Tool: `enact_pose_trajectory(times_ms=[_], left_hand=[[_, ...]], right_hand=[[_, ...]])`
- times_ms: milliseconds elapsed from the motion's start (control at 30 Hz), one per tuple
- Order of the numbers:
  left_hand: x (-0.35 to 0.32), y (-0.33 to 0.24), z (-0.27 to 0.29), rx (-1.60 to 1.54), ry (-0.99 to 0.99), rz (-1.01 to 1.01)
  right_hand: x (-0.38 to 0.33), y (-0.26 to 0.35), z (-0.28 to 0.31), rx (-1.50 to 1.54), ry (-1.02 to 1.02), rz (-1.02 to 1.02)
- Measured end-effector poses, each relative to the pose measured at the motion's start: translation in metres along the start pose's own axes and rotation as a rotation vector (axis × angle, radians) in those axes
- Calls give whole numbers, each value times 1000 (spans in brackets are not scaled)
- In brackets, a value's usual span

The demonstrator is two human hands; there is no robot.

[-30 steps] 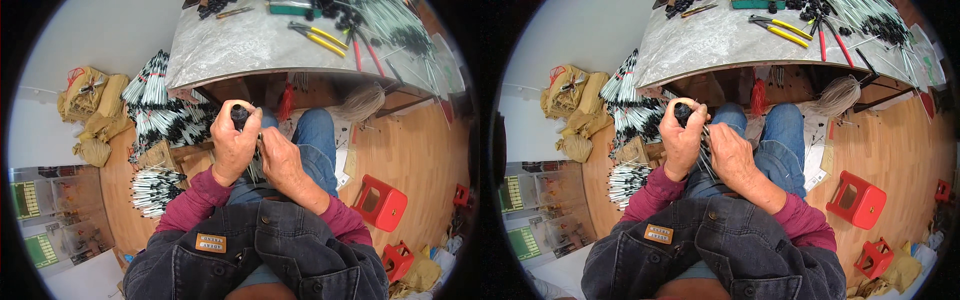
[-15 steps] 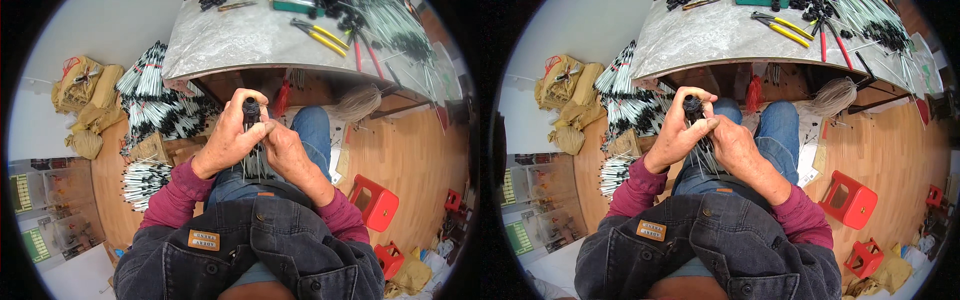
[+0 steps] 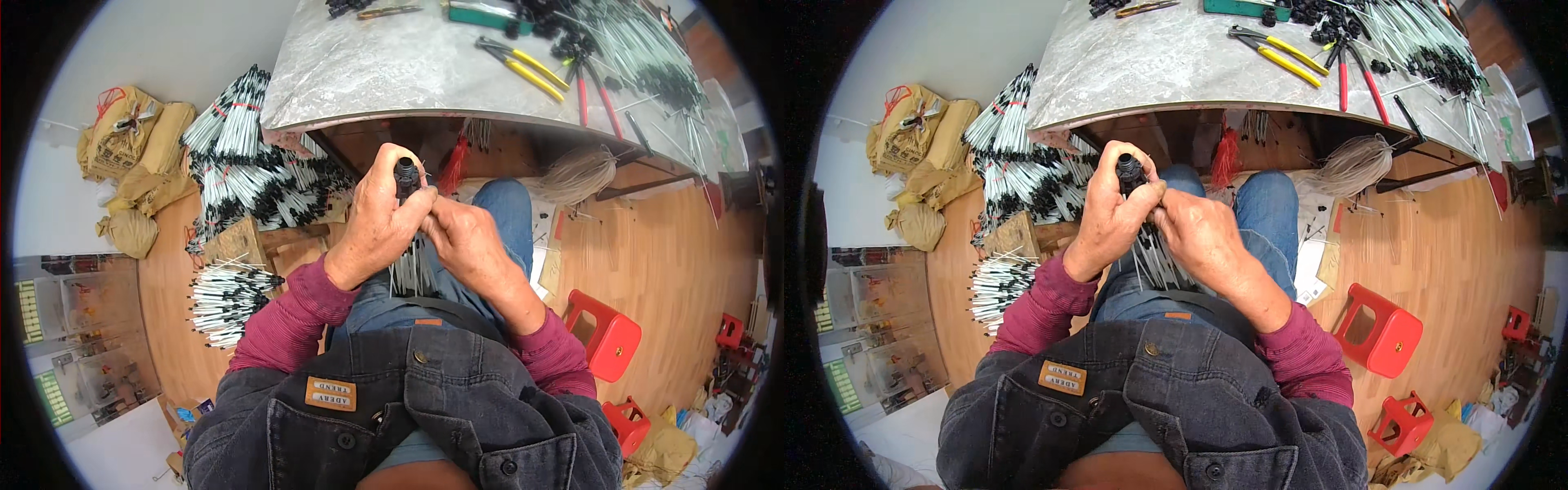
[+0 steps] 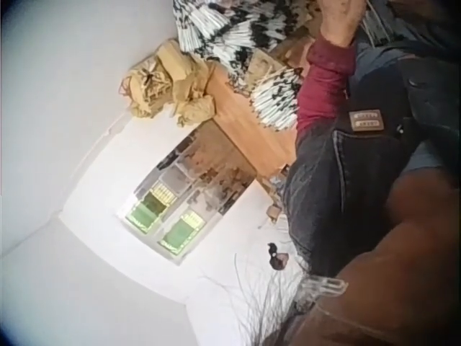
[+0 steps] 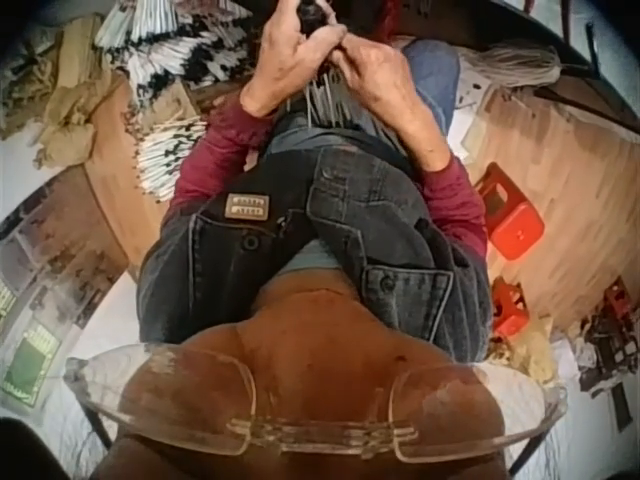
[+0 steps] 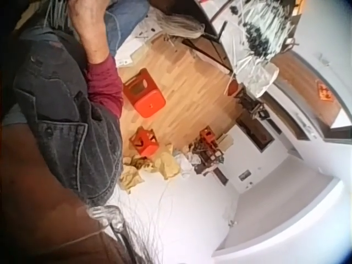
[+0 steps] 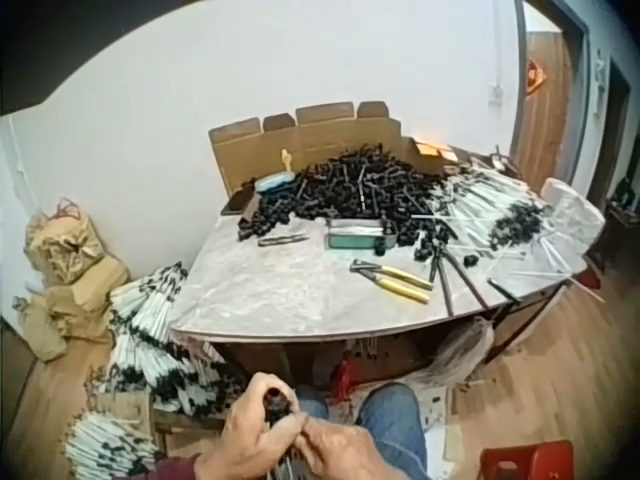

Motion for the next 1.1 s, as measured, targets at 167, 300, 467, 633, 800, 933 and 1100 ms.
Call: enact_pose_trajectory(times_ms=[167, 300, 467, 633, 800, 933, 1100], left_hand=[[2, 0, -3, -43, -6, -13], [5, 1, -7, -108, 27, -7], [7, -2, -11, -37, 44, -22], [3, 1, -10, -78, 103, -23], [-1, -1, -11, -162, 173, -46], [-1, 7, 1, -271, 117, 20], [3, 18, 13, -399, 103, 119]], right_hand=[[12, -5, 32, -121, 53, -142], [27, 12, 57, 122, -209, 187], [32, 18, 60, -138, -125, 304], [34, -19, 37, 449, 213, -162], [69, -27, 76, 332, 145, -66], [100, -65, 152, -619, -381, 171], [123, -100, 146, -1095, -322, 93]])
Point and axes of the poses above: each hand's wrist, its own x-axis towards the middle knuckle, its own z-axis out of the back of the hand, y = z × x, the point moved 8 cm from there along x, towards the middle knuckle, and after that the axes turned 6 degrees about z, right-handed, at the moved point
